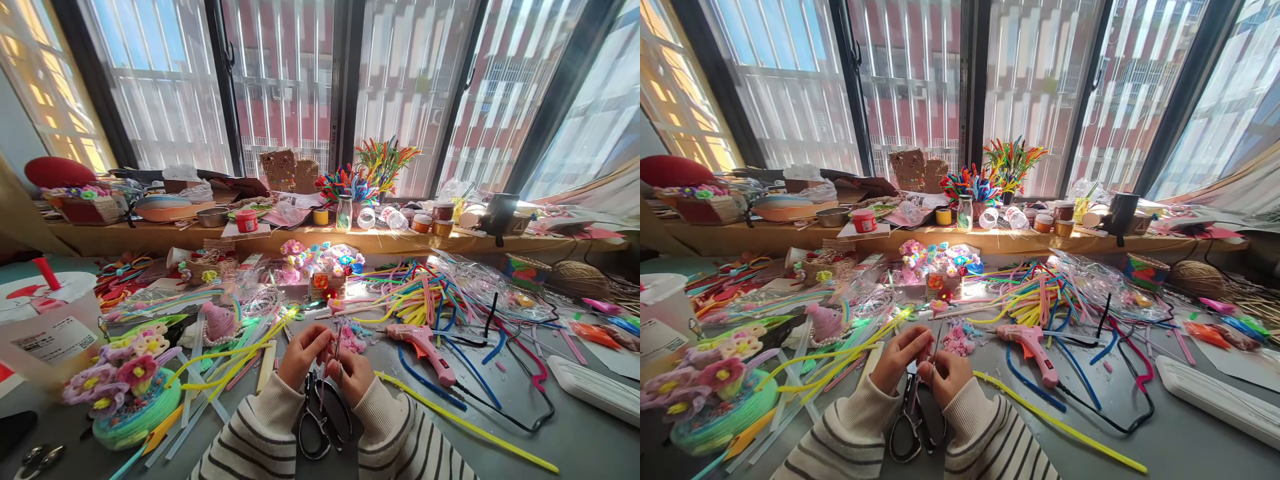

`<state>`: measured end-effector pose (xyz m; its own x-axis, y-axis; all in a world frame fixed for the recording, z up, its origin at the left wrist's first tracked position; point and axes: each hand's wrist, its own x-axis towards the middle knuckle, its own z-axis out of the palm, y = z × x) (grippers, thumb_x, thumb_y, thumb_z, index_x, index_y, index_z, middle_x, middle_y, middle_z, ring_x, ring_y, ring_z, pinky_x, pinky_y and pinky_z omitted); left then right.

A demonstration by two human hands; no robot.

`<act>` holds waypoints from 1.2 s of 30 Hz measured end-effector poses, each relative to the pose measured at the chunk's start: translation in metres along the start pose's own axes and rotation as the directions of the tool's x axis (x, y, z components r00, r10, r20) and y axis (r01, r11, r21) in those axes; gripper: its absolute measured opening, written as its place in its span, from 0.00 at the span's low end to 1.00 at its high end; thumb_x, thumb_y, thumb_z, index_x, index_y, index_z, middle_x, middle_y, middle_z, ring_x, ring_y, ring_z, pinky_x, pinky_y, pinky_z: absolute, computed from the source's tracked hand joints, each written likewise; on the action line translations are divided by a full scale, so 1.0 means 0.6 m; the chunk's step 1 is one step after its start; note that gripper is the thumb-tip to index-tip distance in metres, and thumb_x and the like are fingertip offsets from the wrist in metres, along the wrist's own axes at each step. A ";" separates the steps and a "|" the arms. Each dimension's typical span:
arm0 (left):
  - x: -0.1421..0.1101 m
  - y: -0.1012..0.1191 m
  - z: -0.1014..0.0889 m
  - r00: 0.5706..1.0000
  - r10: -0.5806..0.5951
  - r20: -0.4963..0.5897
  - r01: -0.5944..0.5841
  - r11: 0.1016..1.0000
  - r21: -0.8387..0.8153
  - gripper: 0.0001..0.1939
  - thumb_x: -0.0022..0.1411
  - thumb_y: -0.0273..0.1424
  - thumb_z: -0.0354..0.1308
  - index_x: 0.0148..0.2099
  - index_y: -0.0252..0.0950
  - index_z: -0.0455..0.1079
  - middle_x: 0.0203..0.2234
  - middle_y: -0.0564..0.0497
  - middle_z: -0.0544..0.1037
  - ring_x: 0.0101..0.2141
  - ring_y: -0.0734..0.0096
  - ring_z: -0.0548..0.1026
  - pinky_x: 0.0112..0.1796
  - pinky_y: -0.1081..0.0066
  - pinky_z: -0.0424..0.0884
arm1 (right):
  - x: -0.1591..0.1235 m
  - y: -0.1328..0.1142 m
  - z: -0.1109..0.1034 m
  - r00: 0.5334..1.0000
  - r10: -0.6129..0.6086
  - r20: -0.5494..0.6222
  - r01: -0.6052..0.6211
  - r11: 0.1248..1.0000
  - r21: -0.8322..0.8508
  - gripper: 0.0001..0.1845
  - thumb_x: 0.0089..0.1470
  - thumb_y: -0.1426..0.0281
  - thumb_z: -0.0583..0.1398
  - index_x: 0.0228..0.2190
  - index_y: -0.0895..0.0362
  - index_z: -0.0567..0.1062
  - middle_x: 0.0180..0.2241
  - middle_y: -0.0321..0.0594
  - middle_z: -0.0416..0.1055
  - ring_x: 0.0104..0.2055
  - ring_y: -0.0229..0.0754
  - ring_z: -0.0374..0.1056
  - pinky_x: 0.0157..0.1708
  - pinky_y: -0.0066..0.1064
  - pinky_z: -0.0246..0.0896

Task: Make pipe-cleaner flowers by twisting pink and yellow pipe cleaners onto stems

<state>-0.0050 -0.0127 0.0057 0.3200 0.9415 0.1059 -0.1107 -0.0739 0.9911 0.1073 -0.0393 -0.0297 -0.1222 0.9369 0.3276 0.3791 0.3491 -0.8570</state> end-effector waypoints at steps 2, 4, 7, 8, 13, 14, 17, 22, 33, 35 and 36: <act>0.000 0.000 0.000 1.000 -0.010 0.015 0.010 1.000 0.005 0.12 0.46 0.38 0.54 0.24 0.33 0.63 0.14 0.56 0.64 0.16 0.80 0.60 0.19 0.77 0.55 | -0.002 -0.004 -0.001 1.000 -0.016 0.012 0.017 0.998 -0.059 0.35 0.41 0.44 0.42 0.15 0.60 0.70 0.12 0.34 0.56 0.16 0.32 0.48 0.17 0.24 0.40; -0.001 -0.001 -0.001 0.999 -0.012 0.034 0.011 1.000 0.013 0.12 0.46 0.38 0.53 0.24 0.33 0.62 0.13 0.57 0.63 0.16 0.80 0.60 0.19 0.77 0.55 | -0.003 -0.004 -0.001 1.000 -0.024 -0.010 0.023 0.996 -0.081 0.34 0.42 0.45 0.43 0.13 0.60 0.70 0.11 0.33 0.55 0.15 0.31 0.47 0.16 0.24 0.39; -0.001 -0.001 0.000 0.999 0.000 0.048 -0.001 1.000 0.022 0.12 0.46 0.38 0.53 0.22 0.33 0.60 0.13 0.58 0.60 0.16 0.81 0.58 0.19 0.77 0.54 | -0.001 0.002 0.000 0.999 -0.030 -0.045 0.026 0.996 -0.088 0.32 0.42 0.47 0.45 0.11 0.60 0.70 0.10 0.33 0.56 0.14 0.31 0.48 0.16 0.24 0.40; -0.001 -0.001 0.000 0.999 0.002 0.051 -0.003 1.000 0.025 0.12 0.46 0.38 0.53 0.22 0.34 0.59 0.13 0.58 0.60 0.16 0.81 0.58 0.19 0.77 0.54 | -0.001 0.005 0.000 0.998 -0.031 -0.053 0.026 0.996 -0.083 0.32 0.42 0.47 0.46 0.10 0.60 0.70 0.10 0.33 0.57 0.14 0.31 0.49 0.16 0.24 0.41; 0.000 -0.005 0.000 0.999 0.005 0.054 -0.008 0.999 0.051 0.13 0.46 0.39 0.53 0.22 0.33 0.59 0.13 0.59 0.59 0.17 0.81 0.57 0.19 0.77 0.53 | 0.002 0.017 -0.002 0.997 -0.055 -0.057 0.049 0.994 -0.103 0.29 0.42 0.49 0.49 0.09 0.59 0.69 0.10 0.34 0.59 0.15 0.31 0.50 0.16 0.24 0.43; 0.000 -0.005 0.000 0.999 0.007 0.052 -0.009 0.999 0.053 0.13 0.46 0.39 0.53 0.23 0.33 0.59 0.13 0.59 0.59 0.17 0.81 0.57 0.19 0.77 0.53 | 0.002 0.018 -0.002 0.997 -0.057 -0.057 0.050 0.992 -0.120 0.29 0.42 0.49 0.49 0.09 0.59 0.68 0.10 0.34 0.59 0.15 0.31 0.50 0.16 0.24 0.43; 0.000 -0.005 0.000 0.999 0.020 0.042 -0.022 0.999 0.045 0.12 0.46 0.39 0.53 0.23 0.34 0.59 0.13 0.59 0.58 0.16 0.81 0.57 0.19 0.77 0.53 | 0.002 0.019 -0.004 0.997 -0.051 -0.060 0.040 0.985 -0.168 0.29 0.43 0.50 0.49 0.07 0.60 0.66 0.09 0.33 0.58 0.14 0.30 0.49 0.15 0.23 0.41; 0.000 -0.003 0.000 0.998 0.041 0.038 -0.042 0.999 0.019 0.11 0.47 0.37 0.52 0.23 0.34 0.59 0.13 0.59 0.59 0.16 0.81 0.57 0.19 0.77 0.54 | 0.001 0.015 -0.004 0.996 -0.046 -0.077 0.031 0.983 -0.184 0.28 0.43 0.52 0.50 0.06 0.59 0.65 0.08 0.32 0.55 0.14 0.30 0.48 0.15 0.23 0.41; 0.002 -0.006 -0.001 0.999 0.027 0.037 -0.029 0.998 0.059 0.13 0.46 0.39 0.53 0.23 0.33 0.59 0.13 0.59 0.58 0.16 0.81 0.57 0.19 0.77 0.54 | 0.002 0.015 -0.004 0.996 -0.031 -0.080 0.019 0.989 -0.149 0.26 0.42 0.55 0.53 0.05 0.59 0.64 0.07 0.31 0.55 0.13 0.30 0.48 0.14 0.23 0.41; 0.001 -0.005 0.000 0.999 0.018 0.033 -0.020 0.999 0.045 0.14 0.45 0.40 0.53 0.23 0.33 0.59 0.12 0.59 0.59 0.16 0.81 0.58 0.19 0.77 0.54 | 0.003 0.014 -0.005 0.996 -0.014 -0.083 0.002 0.990 -0.143 0.25 0.42 0.56 0.54 0.05 0.59 0.65 0.07 0.31 0.56 0.13 0.30 0.49 0.14 0.23 0.42; 0.001 -0.005 0.000 0.999 0.015 0.032 -0.016 0.999 0.037 0.14 0.45 0.40 0.53 0.23 0.34 0.59 0.12 0.59 0.59 0.16 0.81 0.58 0.19 0.77 0.55 | 0.003 0.013 -0.005 0.997 -0.006 -0.083 -0.006 0.991 -0.137 0.25 0.42 0.57 0.54 0.05 0.59 0.66 0.07 0.31 0.57 0.13 0.30 0.49 0.14 0.23 0.42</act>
<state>-0.0043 -0.0120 0.0027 0.3482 0.9293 0.1232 -0.0809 -0.1012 0.9916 0.1126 -0.0352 -0.0346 -0.0481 0.9300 0.3644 0.5020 0.3379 -0.7961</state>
